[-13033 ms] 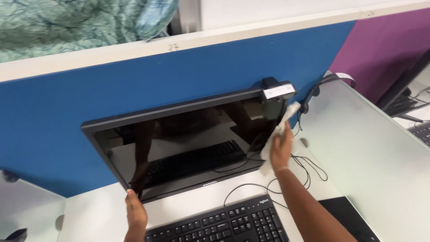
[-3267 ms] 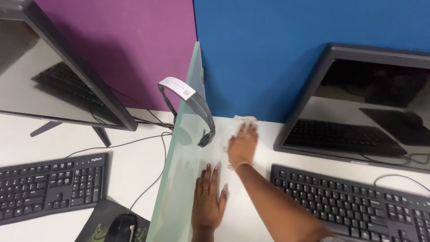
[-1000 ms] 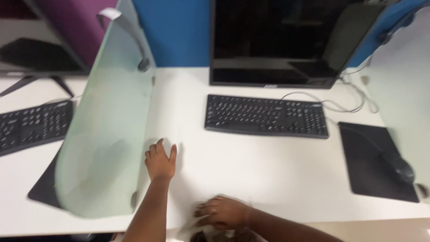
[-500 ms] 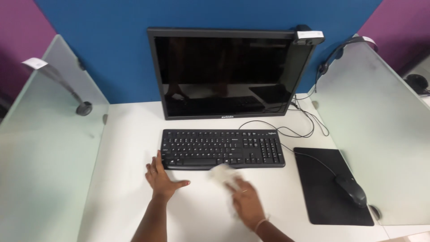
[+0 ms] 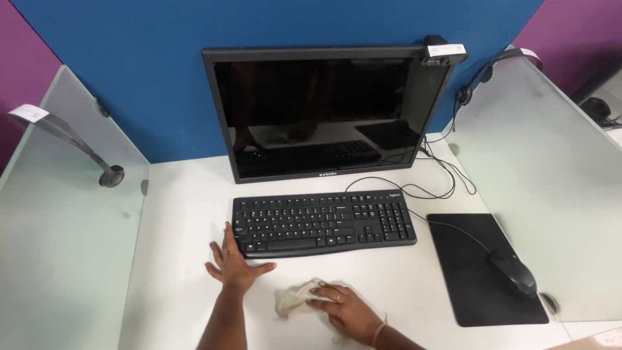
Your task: Cleaning a computer workstation including the desk surface, monitor, keyboard, mouse, and glass partitions.
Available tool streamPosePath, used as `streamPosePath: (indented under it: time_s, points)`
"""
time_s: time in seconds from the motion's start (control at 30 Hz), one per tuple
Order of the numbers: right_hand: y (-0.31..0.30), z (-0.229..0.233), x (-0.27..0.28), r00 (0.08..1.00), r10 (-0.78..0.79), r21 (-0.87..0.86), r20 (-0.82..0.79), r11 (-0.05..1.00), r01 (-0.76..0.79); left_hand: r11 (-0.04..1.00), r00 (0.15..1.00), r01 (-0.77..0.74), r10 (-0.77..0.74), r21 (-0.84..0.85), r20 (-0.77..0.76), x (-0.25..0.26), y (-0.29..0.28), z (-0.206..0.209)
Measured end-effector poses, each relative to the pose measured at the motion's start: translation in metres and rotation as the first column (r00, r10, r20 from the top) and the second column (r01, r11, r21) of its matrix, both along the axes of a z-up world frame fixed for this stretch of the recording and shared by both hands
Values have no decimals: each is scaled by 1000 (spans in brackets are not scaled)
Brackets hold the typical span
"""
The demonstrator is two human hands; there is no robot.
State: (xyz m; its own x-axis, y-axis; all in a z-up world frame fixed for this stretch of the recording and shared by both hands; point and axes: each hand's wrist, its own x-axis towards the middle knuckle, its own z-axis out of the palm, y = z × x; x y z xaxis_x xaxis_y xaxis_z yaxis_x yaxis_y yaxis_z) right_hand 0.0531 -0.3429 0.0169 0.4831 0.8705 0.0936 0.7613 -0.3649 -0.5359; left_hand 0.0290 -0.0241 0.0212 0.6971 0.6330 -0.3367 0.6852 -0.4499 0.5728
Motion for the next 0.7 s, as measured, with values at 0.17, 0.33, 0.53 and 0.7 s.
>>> streamPosePath:
  time_s: [0.17,0.33,0.53,0.7]
  points:
    - [-36,-12,27,685,-710,-25,-162,697,716,999,996,41,-40,21,-76,2,4,-8]
    - [2,-5,14,635,-750,81,186,656,751,998,995,55,-53,20,-87,4,6,-11]
    - [66,-6,-63,991,-107,71,79,992,101,996,993,83,-80,37,-89,1,6,-20]
    - [15,-13,-39,986,-158,-29,52,987,160,992,992,102,-97,71,-79,2,10,-26]
